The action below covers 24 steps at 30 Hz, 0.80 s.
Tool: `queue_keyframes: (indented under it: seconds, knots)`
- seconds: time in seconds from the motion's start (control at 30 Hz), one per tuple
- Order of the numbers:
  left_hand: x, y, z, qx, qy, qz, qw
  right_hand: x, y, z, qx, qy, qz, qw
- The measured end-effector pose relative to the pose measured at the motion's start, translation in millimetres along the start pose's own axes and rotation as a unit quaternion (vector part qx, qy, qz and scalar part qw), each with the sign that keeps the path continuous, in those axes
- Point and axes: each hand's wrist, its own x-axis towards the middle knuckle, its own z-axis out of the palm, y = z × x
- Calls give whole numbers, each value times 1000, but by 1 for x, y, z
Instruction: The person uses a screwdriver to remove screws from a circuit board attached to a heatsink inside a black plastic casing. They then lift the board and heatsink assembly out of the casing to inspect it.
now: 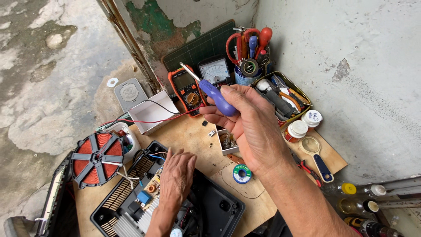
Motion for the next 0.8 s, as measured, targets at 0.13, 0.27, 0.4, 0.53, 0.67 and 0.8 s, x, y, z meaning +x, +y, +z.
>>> queue_keyframes:
  seconds: [0.13,0.27,0.4,0.53,0.67,0.8]
  knots:
    - [-42,1,-30,-29,100,-110,989,-7,-6,0,-23,-1,-1,1000]
    - [-128,-55,-43,101,136,-267,949,-19,-20,-6,-127,-35,-2,991]
    - [-197,-80,-61,173,135,-416,882,-52,-32,-10,-357,-82,-26,930]
    - [-200,-44,-74,96,13,-516,851,-61,24,-81,-475,-65,-15,877]
    - [-214,-20,-66,17,36,-481,876,-55,105,-182,-546,-37,38,836]
    - [-223,-21,-56,5,88,-432,897,-64,158,-219,-503,-2,60,862]
